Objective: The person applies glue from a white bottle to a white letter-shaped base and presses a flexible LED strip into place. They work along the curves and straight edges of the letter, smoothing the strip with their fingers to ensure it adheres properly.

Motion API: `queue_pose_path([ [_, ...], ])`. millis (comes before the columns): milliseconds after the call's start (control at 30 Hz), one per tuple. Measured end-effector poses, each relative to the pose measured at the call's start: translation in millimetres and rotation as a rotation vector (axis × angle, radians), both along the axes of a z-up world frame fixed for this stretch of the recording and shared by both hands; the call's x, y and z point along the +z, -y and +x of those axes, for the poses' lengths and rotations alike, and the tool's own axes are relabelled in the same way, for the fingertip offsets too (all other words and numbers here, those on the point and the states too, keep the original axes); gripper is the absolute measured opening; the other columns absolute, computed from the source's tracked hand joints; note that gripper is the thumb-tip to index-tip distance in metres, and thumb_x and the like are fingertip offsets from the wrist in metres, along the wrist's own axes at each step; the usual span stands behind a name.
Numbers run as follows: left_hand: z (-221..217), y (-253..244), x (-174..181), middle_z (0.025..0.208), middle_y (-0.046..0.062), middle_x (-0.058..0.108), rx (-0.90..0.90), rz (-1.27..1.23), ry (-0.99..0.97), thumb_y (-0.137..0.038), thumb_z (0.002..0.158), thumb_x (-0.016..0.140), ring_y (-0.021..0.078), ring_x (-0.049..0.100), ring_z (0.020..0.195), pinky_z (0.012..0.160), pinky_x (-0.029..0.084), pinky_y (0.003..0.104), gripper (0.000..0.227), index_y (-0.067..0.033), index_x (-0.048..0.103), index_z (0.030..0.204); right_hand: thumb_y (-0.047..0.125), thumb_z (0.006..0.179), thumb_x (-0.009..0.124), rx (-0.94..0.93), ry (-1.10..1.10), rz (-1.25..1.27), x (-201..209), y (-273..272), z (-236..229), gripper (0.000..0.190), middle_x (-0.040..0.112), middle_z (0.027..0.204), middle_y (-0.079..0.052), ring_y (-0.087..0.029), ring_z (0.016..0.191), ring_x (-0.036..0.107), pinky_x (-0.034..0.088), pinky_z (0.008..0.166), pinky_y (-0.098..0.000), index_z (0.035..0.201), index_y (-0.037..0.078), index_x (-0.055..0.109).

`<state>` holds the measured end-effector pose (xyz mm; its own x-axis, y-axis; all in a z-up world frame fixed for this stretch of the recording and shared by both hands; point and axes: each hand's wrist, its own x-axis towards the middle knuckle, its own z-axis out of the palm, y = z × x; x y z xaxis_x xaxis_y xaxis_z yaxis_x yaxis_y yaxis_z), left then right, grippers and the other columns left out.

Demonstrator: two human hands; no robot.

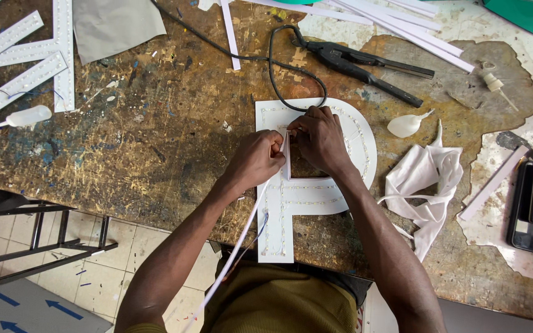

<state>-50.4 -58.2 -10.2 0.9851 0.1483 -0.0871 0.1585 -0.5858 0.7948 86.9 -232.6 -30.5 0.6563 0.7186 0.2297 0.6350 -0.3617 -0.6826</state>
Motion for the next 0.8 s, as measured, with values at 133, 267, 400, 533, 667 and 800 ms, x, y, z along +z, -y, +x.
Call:
queue_pose_path([
  [133,-1,-7,7,0.082,0.018,0.072,-0.007,-0.001,0.035,-0.004,0.093,0.074,0.0382,0.08,0.08,0.068,0.063,0.049,0.018,0.0042,0.076,0.108,0.013,0.105,0.08,0.009,-0.001,-0.001,7,0,-2,0.005,0.051,0.092,-0.006,-0.036,0.105,0.06,0.044,0.09,-0.0518,0.103,0.013,0.085],
  [267,9,-33,21,0.098,0.013,0.074,-0.196,0.377,-0.007,0.01,0.094,0.068,0.0317,0.075,0.089,0.081,0.063,0.043,0.029,0.0002,0.082,0.117,0.013,0.107,0.079,0.012,0.005,0.0,8,1,-2,0.007,0.049,0.091,-0.004,-0.036,0.103,0.06,0.044,0.089,-0.0518,0.104,0.015,0.084],
  [400,35,-55,59,0.108,0.01,0.073,-0.365,0.669,0.18,0.016,0.091,0.073,0.0311,0.072,0.1,0.09,0.059,0.045,0.037,-0.0052,0.085,0.118,0.013,0.107,0.079,0.031,0.04,-0.009,12,1,-1,0.006,0.05,0.091,-0.004,-0.036,0.103,0.06,0.045,0.088,-0.0516,0.105,0.015,0.084],
  [533,69,-67,54,0.118,0.009,0.076,-0.425,0.733,0.233,0.019,0.092,0.071,0.0315,0.071,0.109,0.095,0.056,0.048,0.04,-0.0073,0.086,0.119,0.014,0.108,0.078,0.022,0.033,-0.006,15,0,-3,0.007,0.05,0.091,-0.005,-0.036,0.102,0.06,0.044,0.087,-0.0512,0.105,0.016,0.085],
  [667,96,-78,42,0.128,0.01,0.069,-0.395,0.739,0.412,0.017,0.097,0.07,0.029,0.071,0.109,0.094,0.06,0.046,0.044,-0.0106,0.085,0.129,0.013,0.104,0.077,0.038,0.084,-0.026,7,3,-1,0.008,0.056,0.094,-0.006,-0.035,0.1,0.058,0.045,0.084,-0.0516,0.108,0.017,0.084],
  [800,118,-64,65,0.127,0.013,0.077,-0.42,0.653,0.625,0.016,0.104,0.071,0.0284,0.075,0.109,0.095,0.066,0.047,0.037,-0.0061,0.086,0.129,0.014,0.098,0.074,0.047,0.123,-0.051,2,3,1,0.017,0.059,0.096,-0.006,-0.034,0.097,0.055,0.044,0.083,-0.0505,0.11,0.022,0.083],
])
